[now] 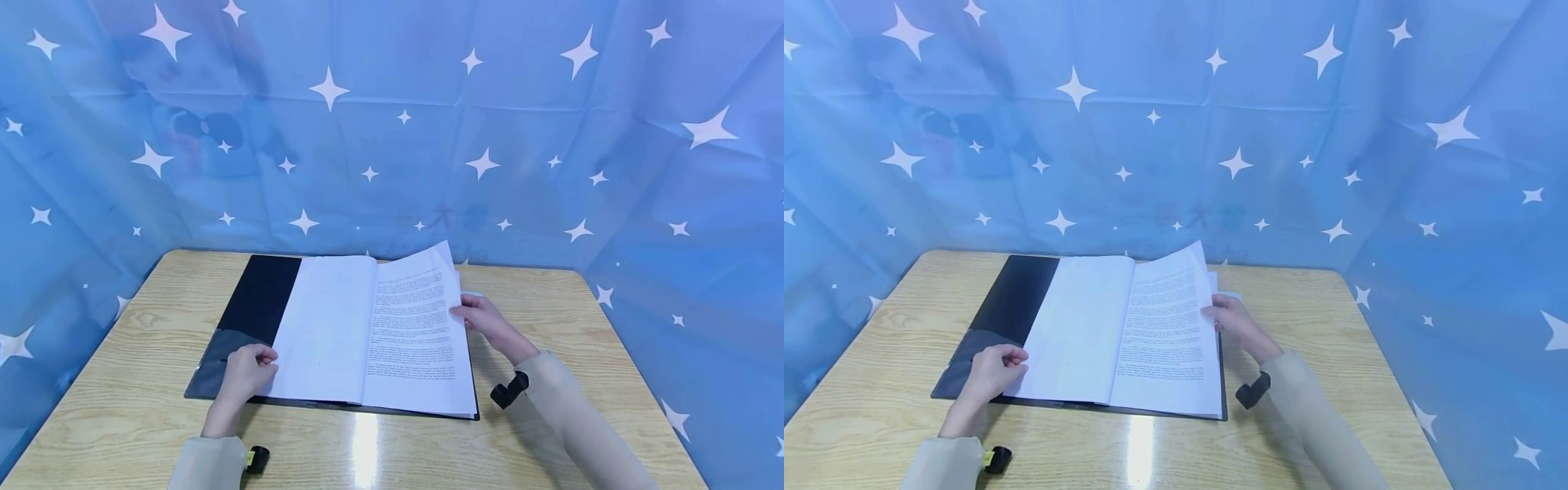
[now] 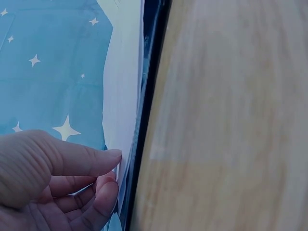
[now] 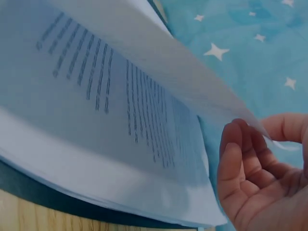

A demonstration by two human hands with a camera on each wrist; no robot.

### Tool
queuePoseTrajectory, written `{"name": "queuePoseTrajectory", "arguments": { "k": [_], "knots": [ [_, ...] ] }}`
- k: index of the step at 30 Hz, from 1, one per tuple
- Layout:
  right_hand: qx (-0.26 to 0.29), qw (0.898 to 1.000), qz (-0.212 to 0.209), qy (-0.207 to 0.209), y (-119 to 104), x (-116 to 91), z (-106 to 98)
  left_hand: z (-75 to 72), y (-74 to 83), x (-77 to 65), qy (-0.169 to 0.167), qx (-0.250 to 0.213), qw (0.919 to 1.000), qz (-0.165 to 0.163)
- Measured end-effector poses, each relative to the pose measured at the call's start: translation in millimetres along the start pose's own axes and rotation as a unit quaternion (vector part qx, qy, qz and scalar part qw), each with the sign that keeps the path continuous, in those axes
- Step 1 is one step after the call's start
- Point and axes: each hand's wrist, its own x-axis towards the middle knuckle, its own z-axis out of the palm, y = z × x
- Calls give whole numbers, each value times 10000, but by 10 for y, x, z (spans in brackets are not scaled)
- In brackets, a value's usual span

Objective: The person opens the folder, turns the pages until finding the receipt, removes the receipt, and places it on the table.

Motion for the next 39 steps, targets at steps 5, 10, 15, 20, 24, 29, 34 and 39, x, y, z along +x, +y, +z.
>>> {"name": "queuePoseTrajectory", "arguments": {
  "k": [5, 10, 15, 20, 24, 29, 34, 39],
  "knots": [
    [164, 9997, -55, -142, -55, -46, 43, -9, -1, 3, 43, 36, 10000, 64],
    [205, 9992, -212, -273, -137, -76, 104, -12, 1, 4, 20, 45, 10000, 45],
    [268, 9982, -368, -397, -236, -77, 172, -5, -5, 2, 47, 40, 10000, 50],
    [433, 9969, -436, -482, -358, -75, 253, 7, -18, 4, 75, 38, 10000, 39],
    [497, 9958, -524, -563, -454, -70, 339, 11, -26, 5, 56, 14, 10000, 31],
    [570, 9938, -657, -692, -554, -45, 460, 12, -30, 5, 54, 3, 10000, 24],
    [695, 9929, -685, -681, -647, -6, 590, 12, -26, 2, 64, 26, 10000, 12],
    [918, 9915, -681, -615, -696, 69, 723, 11, -25, -4, 92, 46, 9999, 48]
  ]
}}
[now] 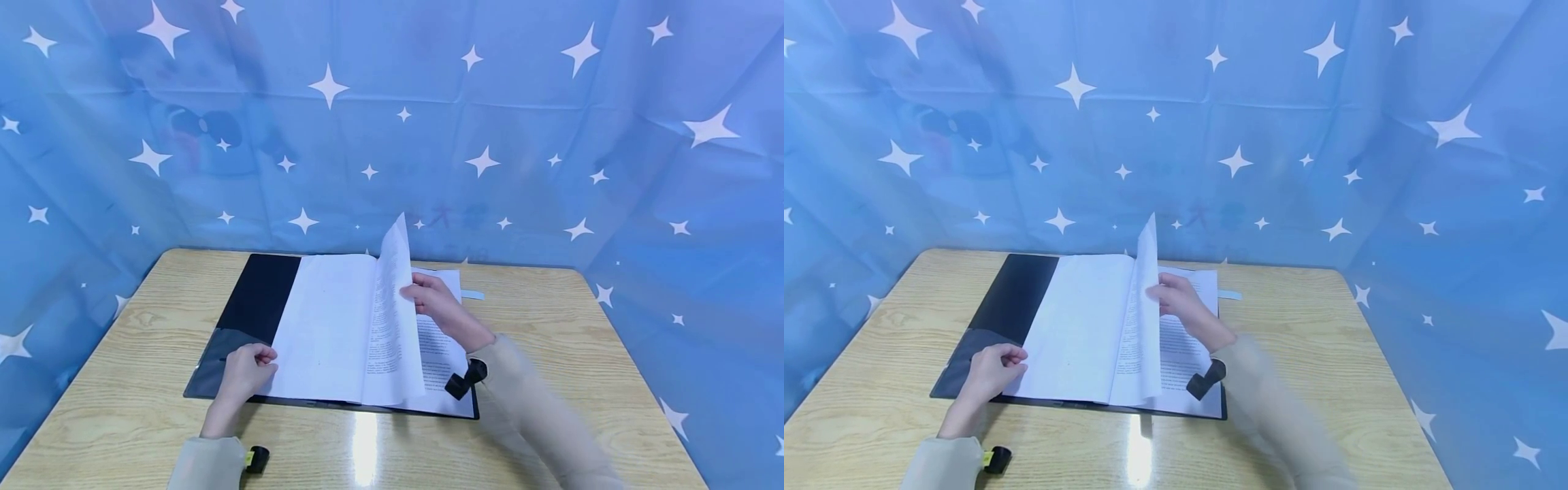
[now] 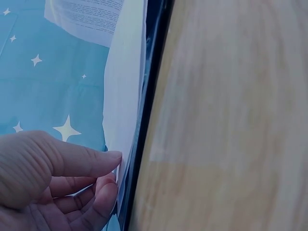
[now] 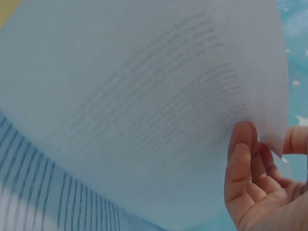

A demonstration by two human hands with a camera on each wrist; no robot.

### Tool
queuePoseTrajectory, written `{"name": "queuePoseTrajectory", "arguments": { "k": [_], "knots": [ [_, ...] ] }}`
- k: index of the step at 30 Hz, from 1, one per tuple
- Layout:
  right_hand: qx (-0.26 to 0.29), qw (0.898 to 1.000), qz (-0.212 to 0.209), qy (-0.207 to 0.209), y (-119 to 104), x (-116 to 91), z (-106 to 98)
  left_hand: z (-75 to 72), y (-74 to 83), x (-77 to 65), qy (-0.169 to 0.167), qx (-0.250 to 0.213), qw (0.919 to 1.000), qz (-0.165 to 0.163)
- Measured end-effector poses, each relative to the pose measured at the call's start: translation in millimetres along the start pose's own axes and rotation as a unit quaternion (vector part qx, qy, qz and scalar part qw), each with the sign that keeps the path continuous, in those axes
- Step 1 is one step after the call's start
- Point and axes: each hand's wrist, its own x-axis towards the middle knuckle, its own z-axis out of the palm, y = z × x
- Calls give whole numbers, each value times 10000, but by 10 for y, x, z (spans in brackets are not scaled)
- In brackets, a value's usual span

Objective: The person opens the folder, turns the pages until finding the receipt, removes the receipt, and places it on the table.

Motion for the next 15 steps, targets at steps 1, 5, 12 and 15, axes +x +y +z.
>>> {"name": "queuePoseTrajectory", "arguments": {
  "k": [1, 5, 12, 15],
  "knots": [
    [78, 10000, 19, 14, 3, 17, 23, 0, -2, -1, 4, 4, 10000, 9],
    [393, 9992, 51, -48, 14, 77, 108, 1, -10, -4, 13, 2, 10000, 22],
    [747, 9972, 4, -77, -36, 168, 286, -6, -5, -10, 67, -17, 9999, 76],
    [908, 9958, -8, -71, -43, 214, 360, 6, -16, -4, 55, -26, 10000, 78]
  ]
}}
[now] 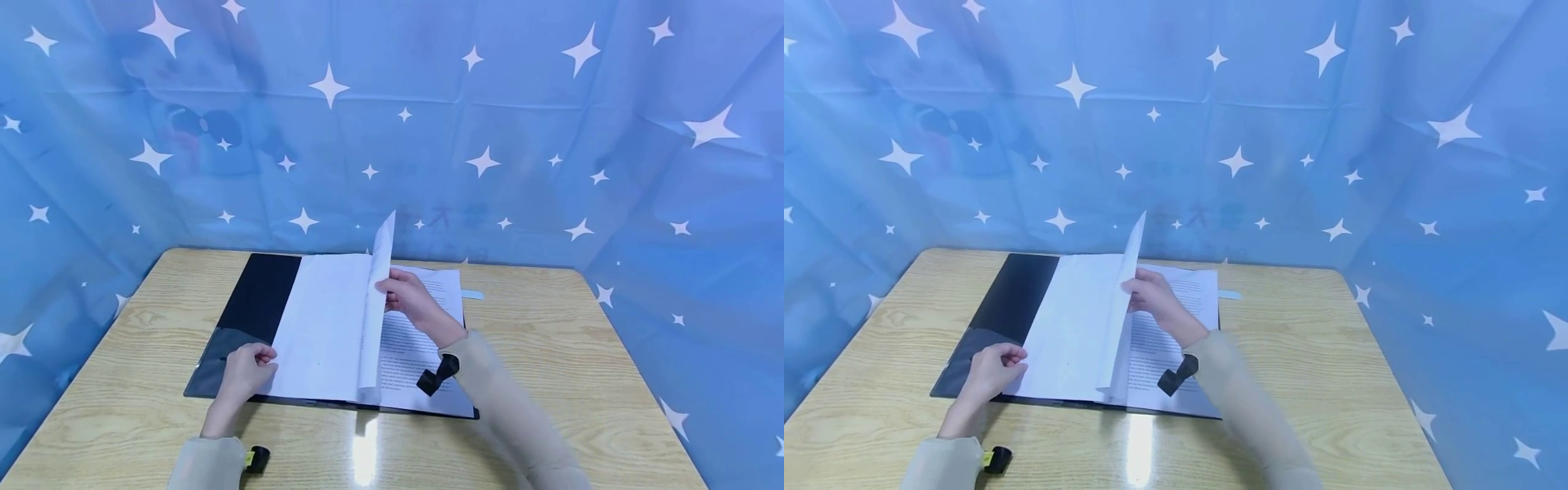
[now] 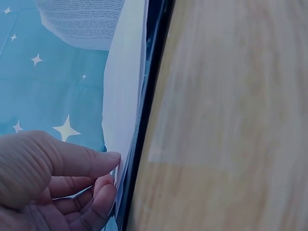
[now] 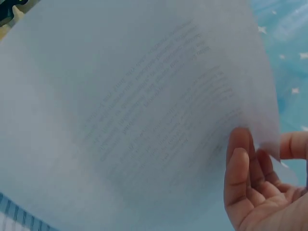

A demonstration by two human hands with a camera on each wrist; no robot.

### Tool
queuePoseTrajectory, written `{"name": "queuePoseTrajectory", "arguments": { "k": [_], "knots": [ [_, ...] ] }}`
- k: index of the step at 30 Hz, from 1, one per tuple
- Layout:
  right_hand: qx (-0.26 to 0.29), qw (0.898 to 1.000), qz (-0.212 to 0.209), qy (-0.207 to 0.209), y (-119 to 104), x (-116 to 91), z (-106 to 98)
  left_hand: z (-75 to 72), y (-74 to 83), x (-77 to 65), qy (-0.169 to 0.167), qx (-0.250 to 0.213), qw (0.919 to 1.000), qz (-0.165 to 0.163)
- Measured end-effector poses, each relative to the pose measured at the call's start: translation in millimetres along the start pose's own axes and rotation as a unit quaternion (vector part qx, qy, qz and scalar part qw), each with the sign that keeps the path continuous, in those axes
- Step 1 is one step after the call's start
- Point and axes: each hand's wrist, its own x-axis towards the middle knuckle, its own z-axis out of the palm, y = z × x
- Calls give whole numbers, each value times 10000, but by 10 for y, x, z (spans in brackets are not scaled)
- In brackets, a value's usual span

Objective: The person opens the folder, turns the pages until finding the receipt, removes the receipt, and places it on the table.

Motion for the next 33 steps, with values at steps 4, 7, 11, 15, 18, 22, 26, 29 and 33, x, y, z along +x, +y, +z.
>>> {"name": "queuePoseTrajectory", "arguments": {
  "k": [4, 7, 11, 15, 18, 22, 26, 29, 33],
  "knots": [
    [108, 9999, 13, 5, 13, 52, 89, 15, -9, 8, 0, -2, 10000, -54],
    [118, 9999, -1, 10, 32, 83, 143, 23, -5, 7, 3, -5, 10000, -67],
    [172, 9998, 34, -35, 65, 124, 209, 30, 5, 2, 42, -20, 10000, -14],
    [242, 9996, 104, -76, 88, 164, 292, 30, 22, -6, 118, -56, 9999, 84],
    [231, 9996, 142, -84, 105, 197, 364, 27, 31, -17, 294, -58, 9992, 253],
    [115, 9997, 203, -107, 146, 246, 462, 0, 48, -54, 767, 2, 9956, 547],
    [38, 9996, 265, -80, 197, 307, 547, -40, 97, -73, 1173, -79, 9890, 894],
    [32, 9994, 324, -66, 228, 347, 605, -64, 149, -77, 1312, -193, 9851, 1095],
    [63, 9990, 436, -21, 254, 388, 686, -104, 244, -101, 1336, -324, 9834, 1181]
  ]
}}
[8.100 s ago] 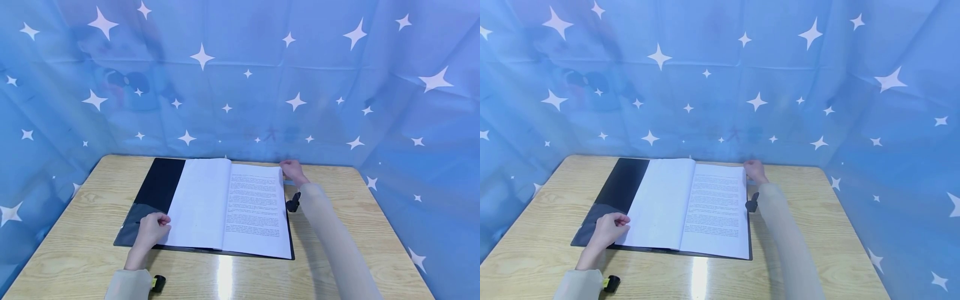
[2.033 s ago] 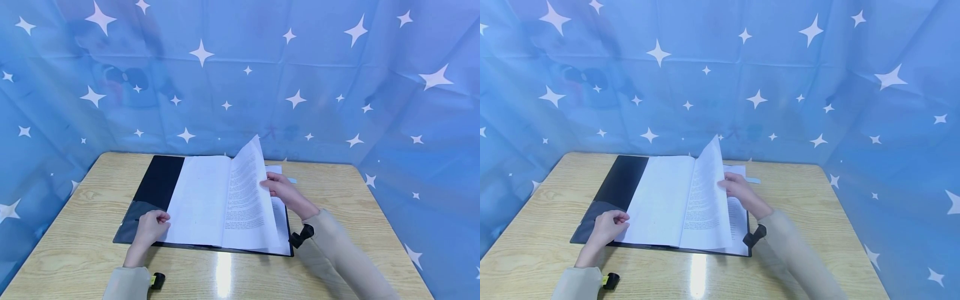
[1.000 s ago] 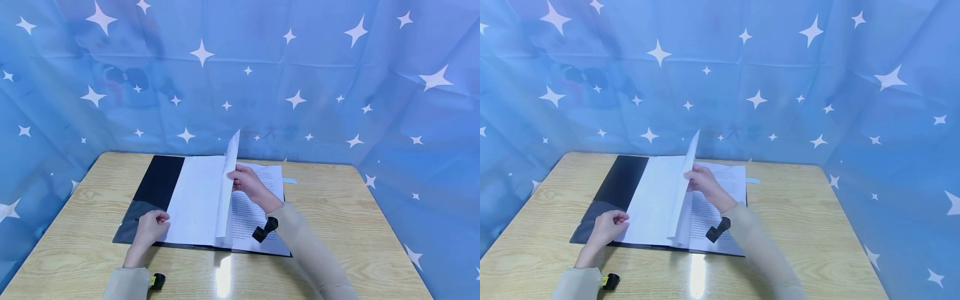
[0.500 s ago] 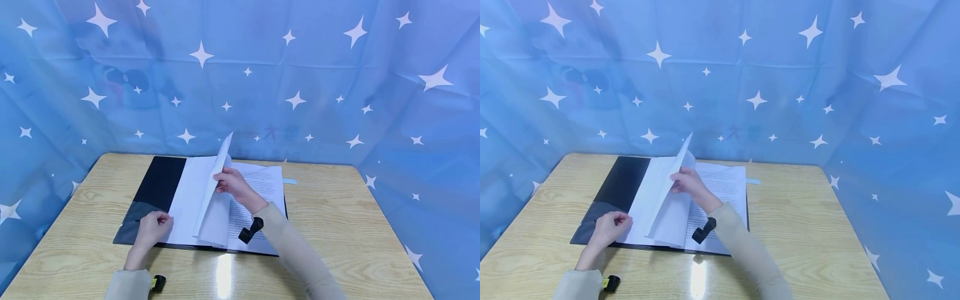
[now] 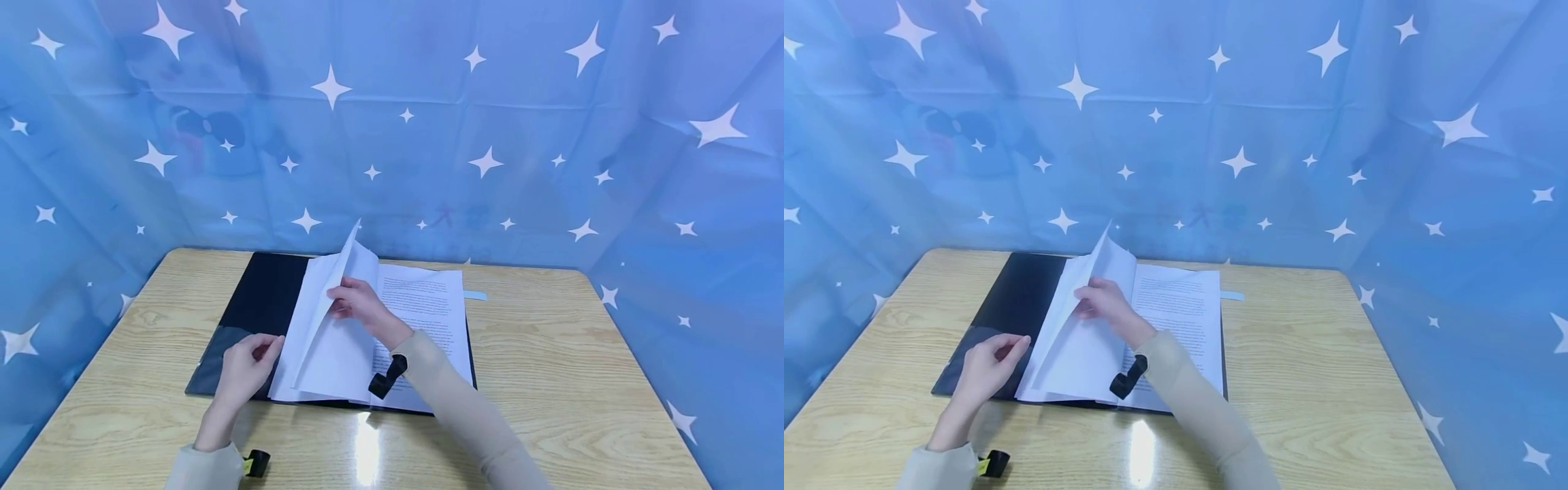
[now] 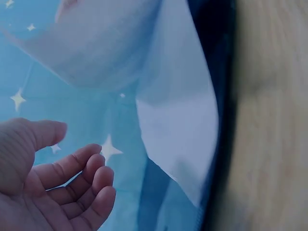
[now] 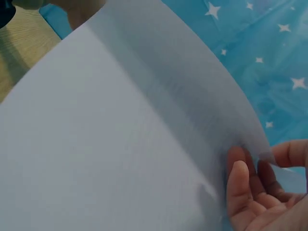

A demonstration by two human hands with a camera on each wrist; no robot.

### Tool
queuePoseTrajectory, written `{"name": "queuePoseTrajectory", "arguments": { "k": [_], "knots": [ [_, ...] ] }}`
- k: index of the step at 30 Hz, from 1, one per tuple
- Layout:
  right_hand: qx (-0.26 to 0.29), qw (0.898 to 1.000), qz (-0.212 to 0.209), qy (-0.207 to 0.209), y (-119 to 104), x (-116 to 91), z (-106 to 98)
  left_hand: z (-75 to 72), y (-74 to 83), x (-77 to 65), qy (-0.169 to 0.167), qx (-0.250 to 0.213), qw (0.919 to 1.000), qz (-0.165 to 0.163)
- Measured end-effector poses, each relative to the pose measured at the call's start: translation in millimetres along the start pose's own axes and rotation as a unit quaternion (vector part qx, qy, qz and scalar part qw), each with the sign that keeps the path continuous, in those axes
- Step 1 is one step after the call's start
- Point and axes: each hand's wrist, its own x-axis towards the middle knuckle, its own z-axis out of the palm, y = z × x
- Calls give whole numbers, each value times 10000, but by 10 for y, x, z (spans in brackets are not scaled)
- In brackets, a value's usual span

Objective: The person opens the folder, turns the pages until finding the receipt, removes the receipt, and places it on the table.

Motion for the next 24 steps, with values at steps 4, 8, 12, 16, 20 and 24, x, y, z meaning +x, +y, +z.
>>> {"name": "queuePoseTrajectory", "arguments": {
  "k": [4, 8, 12, 16, 20, 24],
  "knots": [
    [86, 9998, 122, 100, 25, 49, 67, -47, 131, 1, -10, -331, 9994, -76],
    [115, 9995, 214, 207, 46, 89, 131, -89, 260, -7, -48, -736, 9973, -39],
    [50, 9991, 265, 320, 65, 103, 184, -105, 359, -19, -115, -955, 9952, 193],
    [39, 9990, 286, 356, 95, 117, 219, -95, 410, -46, -118, -893, 9954, 324],
    [76, 9985, 319, 428, 120, 140, 259, -81, 418, -62, -151, -776, 9966, 221],
    [155, 9984, 331, 435, 137, 155, 295, -73, 413, -64, -222, -688, 9974, 20]
  ]
}}
